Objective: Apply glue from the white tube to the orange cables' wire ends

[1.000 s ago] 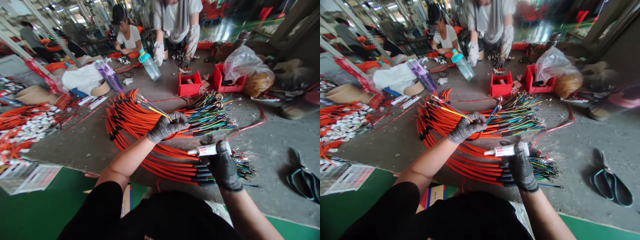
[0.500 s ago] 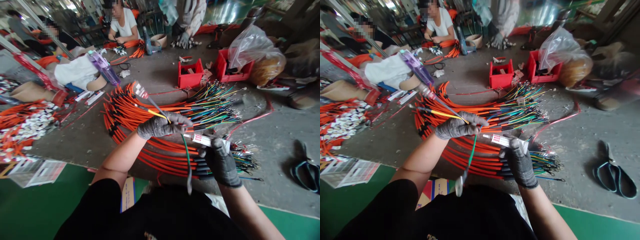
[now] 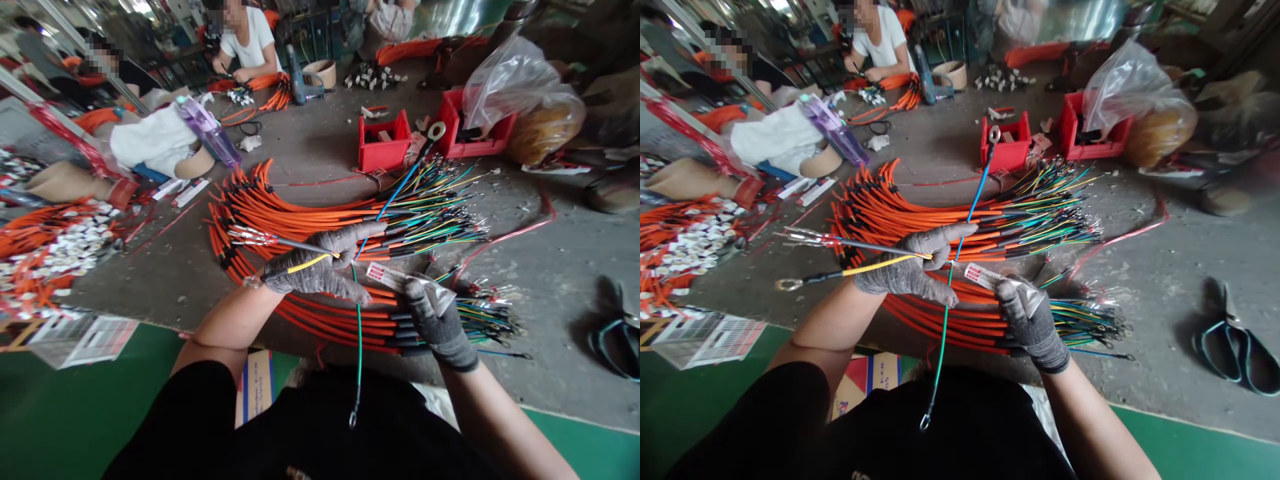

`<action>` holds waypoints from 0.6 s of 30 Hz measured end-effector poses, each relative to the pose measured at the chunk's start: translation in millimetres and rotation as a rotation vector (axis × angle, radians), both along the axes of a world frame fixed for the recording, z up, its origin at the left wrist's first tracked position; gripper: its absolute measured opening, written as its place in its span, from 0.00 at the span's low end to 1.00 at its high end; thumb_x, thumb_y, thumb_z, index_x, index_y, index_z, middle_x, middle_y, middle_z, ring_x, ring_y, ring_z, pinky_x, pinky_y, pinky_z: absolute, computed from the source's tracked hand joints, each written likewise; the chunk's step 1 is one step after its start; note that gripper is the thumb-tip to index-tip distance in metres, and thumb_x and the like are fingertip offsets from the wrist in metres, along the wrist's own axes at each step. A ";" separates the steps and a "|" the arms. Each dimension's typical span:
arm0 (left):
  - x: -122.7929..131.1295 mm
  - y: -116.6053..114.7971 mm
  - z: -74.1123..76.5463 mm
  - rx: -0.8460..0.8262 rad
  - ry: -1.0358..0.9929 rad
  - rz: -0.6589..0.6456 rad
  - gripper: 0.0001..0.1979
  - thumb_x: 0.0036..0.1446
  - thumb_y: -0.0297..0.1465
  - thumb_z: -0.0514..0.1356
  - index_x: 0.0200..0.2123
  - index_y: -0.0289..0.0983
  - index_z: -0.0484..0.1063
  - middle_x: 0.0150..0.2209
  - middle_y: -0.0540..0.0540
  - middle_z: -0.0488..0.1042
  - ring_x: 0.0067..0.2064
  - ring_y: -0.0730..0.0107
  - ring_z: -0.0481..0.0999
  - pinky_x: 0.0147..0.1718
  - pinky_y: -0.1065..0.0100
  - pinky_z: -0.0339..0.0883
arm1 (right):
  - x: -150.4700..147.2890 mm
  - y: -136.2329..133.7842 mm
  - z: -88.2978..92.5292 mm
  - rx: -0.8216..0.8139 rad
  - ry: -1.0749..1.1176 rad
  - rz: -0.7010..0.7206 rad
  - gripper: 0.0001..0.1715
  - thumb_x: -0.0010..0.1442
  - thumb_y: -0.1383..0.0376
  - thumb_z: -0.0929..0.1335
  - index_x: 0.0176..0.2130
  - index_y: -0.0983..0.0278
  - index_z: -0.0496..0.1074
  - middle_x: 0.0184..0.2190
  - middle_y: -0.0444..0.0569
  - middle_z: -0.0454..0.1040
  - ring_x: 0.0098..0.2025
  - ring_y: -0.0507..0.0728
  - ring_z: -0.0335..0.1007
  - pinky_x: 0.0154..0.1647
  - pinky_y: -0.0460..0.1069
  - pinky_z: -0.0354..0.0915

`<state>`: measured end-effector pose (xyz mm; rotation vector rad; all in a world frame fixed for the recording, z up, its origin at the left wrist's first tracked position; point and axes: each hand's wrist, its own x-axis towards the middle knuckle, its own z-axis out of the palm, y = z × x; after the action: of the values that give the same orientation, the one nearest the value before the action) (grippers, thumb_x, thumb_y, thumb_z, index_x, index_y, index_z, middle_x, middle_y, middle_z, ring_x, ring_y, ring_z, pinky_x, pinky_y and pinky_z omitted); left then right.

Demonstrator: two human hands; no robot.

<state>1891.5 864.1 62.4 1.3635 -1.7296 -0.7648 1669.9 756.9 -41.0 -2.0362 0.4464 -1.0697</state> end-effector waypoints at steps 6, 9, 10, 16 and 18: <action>-6.3 3.0 7.8 0.033 0.075 0.054 0.42 0.47 0.44 0.78 0.63 0.42 0.71 0.24 0.60 0.55 0.26 0.76 0.51 0.26 0.68 0.47 | -3.2 4.0 2.7 0.043 -0.014 -0.011 0.34 0.74 0.44 0.60 0.24 0.60 0.67 0.19 0.43 0.66 0.22 0.53 0.61 0.24 0.49 0.59; -8.2 4.8 8.7 0.039 0.086 0.063 0.39 0.47 0.45 0.78 0.60 0.42 0.72 0.24 0.60 0.55 0.26 0.76 0.51 0.25 0.69 0.47 | -3.7 5.6 -0.9 0.028 -0.015 -0.009 0.32 0.75 0.47 0.59 0.27 0.61 0.72 0.21 0.45 0.71 0.24 0.54 0.66 0.26 0.50 0.64; -8.3 5.1 8.0 0.044 0.087 0.066 0.38 0.48 0.45 0.77 0.59 0.42 0.73 0.24 0.60 0.55 0.25 0.77 0.51 0.25 0.70 0.48 | -4.0 5.8 -2.7 0.001 -0.006 -0.009 0.31 0.75 0.48 0.59 0.30 0.61 0.75 0.23 0.47 0.74 0.26 0.55 0.69 0.28 0.50 0.66; 0.1 -2.5 0.7 0.060 0.274 0.030 0.40 0.45 0.58 0.74 0.51 0.38 0.71 0.25 0.59 0.56 0.24 0.80 0.52 0.23 0.72 0.49 | -3.7 7.7 -13.4 -0.234 -0.005 -0.105 0.26 0.75 0.53 0.60 0.38 0.60 0.80 0.32 0.52 0.81 0.34 0.60 0.78 0.36 0.54 0.72; 4.5 -8.6 1.0 0.068 0.334 -0.024 0.42 0.41 0.64 0.71 0.47 0.37 0.72 0.25 0.58 0.56 0.23 0.80 0.51 0.22 0.72 0.50 | -2.8 7.8 -15.1 -0.297 0.021 -0.128 0.26 0.75 0.53 0.60 0.36 0.59 0.80 0.31 0.51 0.80 0.33 0.60 0.77 0.35 0.54 0.73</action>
<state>1896.0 855.4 63.4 1.1830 -1.4704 -1.0109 1667.1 764.6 -56.1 -2.3051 0.4558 -1.2548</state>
